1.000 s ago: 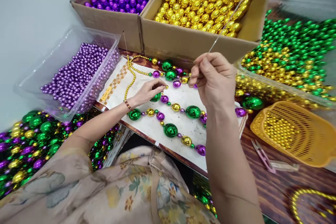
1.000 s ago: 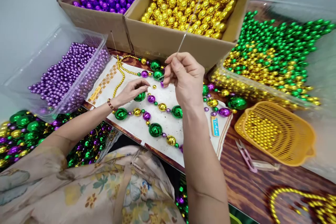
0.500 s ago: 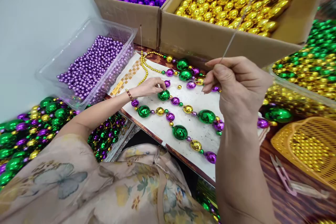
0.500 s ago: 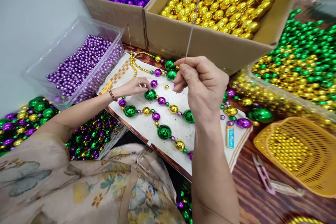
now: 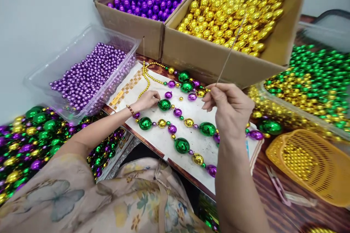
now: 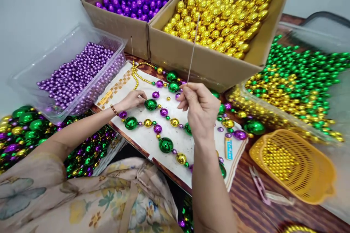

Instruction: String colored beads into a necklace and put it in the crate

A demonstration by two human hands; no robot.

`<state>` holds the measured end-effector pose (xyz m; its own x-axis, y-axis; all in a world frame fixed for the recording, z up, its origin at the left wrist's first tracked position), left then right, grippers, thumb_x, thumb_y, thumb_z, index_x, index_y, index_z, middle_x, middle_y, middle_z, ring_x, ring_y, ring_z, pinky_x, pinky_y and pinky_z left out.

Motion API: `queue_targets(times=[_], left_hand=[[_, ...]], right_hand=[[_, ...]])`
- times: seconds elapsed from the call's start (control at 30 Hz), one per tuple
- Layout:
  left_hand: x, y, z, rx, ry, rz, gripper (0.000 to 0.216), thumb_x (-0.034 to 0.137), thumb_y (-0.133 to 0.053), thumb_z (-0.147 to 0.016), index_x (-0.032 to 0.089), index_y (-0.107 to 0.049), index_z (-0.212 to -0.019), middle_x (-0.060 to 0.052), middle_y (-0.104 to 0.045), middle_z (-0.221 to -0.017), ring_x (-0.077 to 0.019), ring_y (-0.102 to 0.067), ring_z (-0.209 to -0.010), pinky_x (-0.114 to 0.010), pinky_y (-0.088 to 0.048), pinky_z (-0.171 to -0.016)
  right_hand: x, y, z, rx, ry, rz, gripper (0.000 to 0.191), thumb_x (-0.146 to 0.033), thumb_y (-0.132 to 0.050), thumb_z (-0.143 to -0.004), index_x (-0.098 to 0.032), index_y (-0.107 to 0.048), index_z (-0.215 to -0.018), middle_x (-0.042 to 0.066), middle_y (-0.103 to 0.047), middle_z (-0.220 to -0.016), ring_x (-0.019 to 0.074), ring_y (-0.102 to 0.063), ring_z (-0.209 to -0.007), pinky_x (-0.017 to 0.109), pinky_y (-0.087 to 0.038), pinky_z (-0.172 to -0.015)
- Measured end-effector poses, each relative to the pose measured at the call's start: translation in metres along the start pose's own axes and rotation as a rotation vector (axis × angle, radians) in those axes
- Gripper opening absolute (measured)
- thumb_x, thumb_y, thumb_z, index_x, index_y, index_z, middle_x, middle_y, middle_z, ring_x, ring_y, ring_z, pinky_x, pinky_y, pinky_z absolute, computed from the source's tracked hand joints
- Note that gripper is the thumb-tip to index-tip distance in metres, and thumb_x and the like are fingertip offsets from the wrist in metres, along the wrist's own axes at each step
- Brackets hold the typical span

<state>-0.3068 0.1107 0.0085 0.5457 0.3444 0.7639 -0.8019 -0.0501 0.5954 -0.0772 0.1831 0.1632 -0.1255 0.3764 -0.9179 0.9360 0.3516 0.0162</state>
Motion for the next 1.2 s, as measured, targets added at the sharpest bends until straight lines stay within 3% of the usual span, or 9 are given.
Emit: queue_targets(times=[0.23, 0.53, 0.8, 0.93, 1.0, 1.1, 1.2], left_hand=[[-0.007, 0.001, -0.011, 0.066, -0.055, -0.122, 0.014, 0.011, -0.058, -0.074, 0.017, -0.069, -0.077, -0.005, -0.072, -0.086, -0.0177, -0.063, -0.082, -0.029, -0.050, -0.078], [-0.015, 0.001, -0.016, 0.068, -0.006, -0.056, 0.011, 0.021, -0.058, -0.078, 0.017, -0.068, -0.076, -0.001, -0.067, -0.068, -0.0156, -0.060, -0.066, -0.026, -0.046, -0.064], [-0.012, 0.014, -0.014, 0.071, 0.044, 0.039, 0.011, 0.024, -0.057, -0.077, 0.016, -0.064, -0.076, -0.002, -0.067, -0.070, -0.0138, -0.060, -0.056, -0.024, -0.045, -0.054], [0.013, 0.034, -0.019, 0.164, -0.006, 0.110, 0.022, 0.032, -0.054, -0.084, 0.016, -0.062, -0.097, -0.007, -0.069, -0.099, -0.0137, -0.066, -0.069, -0.023, -0.046, -0.054], [0.035, 0.036, -0.025, 0.177, -0.077, 0.141, 0.025, 0.034, -0.055, -0.086, 0.016, -0.062, -0.103, -0.007, -0.069, -0.101, -0.0142, -0.066, -0.072, -0.023, -0.047, -0.055], [0.078, 0.018, -0.037, 0.114, -0.279, 0.008, 0.020, 0.030, -0.054, -0.090, 0.018, -0.066, -0.100, -0.006, -0.071, -0.099, -0.0164, -0.065, -0.080, -0.026, -0.051, -0.069], [0.114, -0.020, -0.046, 0.007, -0.485, -0.288, 0.019, 0.020, -0.051, -0.091, 0.018, -0.069, -0.097, -0.008, -0.071, -0.099, -0.0202, -0.065, -0.092, -0.033, -0.050, -0.086]], right_hand=[[0.024, 0.018, 0.010, 0.102, -0.065, 0.010, 0.013, -0.030, -0.068, -0.089, -0.018, -0.069, -0.085, -0.004, -0.063, -0.061, 0.0066, -0.053, -0.043, 0.017, -0.041, -0.040], [0.062, 0.020, 0.031, -0.031, -0.245, -0.034, 0.021, -0.032, -0.066, -0.088, -0.017, -0.069, -0.102, -0.002, -0.066, -0.071, 0.0109, -0.063, -0.057, 0.021, -0.052, -0.048], [0.100, 0.025, 0.067, 0.079, -0.426, -0.106, 0.025, -0.038, -0.074, -0.080, -0.015, -0.073, -0.089, 0.005, -0.072, -0.072, 0.0149, -0.067, -0.057, 0.023, -0.050, -0.048], [0.102, 0.021, 0.080, 0.087, -0.456, -0.140, 0.026, -0.038, -0.072, -0.082, -0.015, -0.073, -0.094, 0.004, -0.071, -0.071, 0.0143, -0.065, -0.056, 0.024, -0.049, -0.049], [0.103, 0.019, 0.089, 0.096, -0.469, -0.166, 0.026, -0.037, -0.070, -0.082, -0.015, -0.073, -0.096, 0.004, -0.072, -0.073, 0.0141, -0.065, -0.057, 0.023, -0.048, -0.049], [0.105, 0.015, 0.106, 0.109, -0.495, -0.206, 0.025, -0.036, -0.070, -0.083, -0.016, -0.073, -0.098, 0.005, -0.074, -0.078, 0.0138, -0.067, -0.058, 0.022, -0.047, -0.049], [0.108, 0.012, 0.122, 0.148, -0.508, -0.223, 0.023, -0.036, -0.070, -0.084, -0.016, -0.074, -0.095, 0.006, -0.075, -0.079, 0.0137, -0.067, -0.056, 0.022, -0.046, -0.047]])
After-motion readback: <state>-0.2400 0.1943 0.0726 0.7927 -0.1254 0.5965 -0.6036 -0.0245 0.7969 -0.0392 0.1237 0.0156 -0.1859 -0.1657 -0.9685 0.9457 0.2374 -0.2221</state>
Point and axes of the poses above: each hand's wrist, its own z-axis away from the middle knuckle, its own y-axis out of the back of the hand, x = y × z, the point moved 8 cm from there along -z, towards the middle knuckle
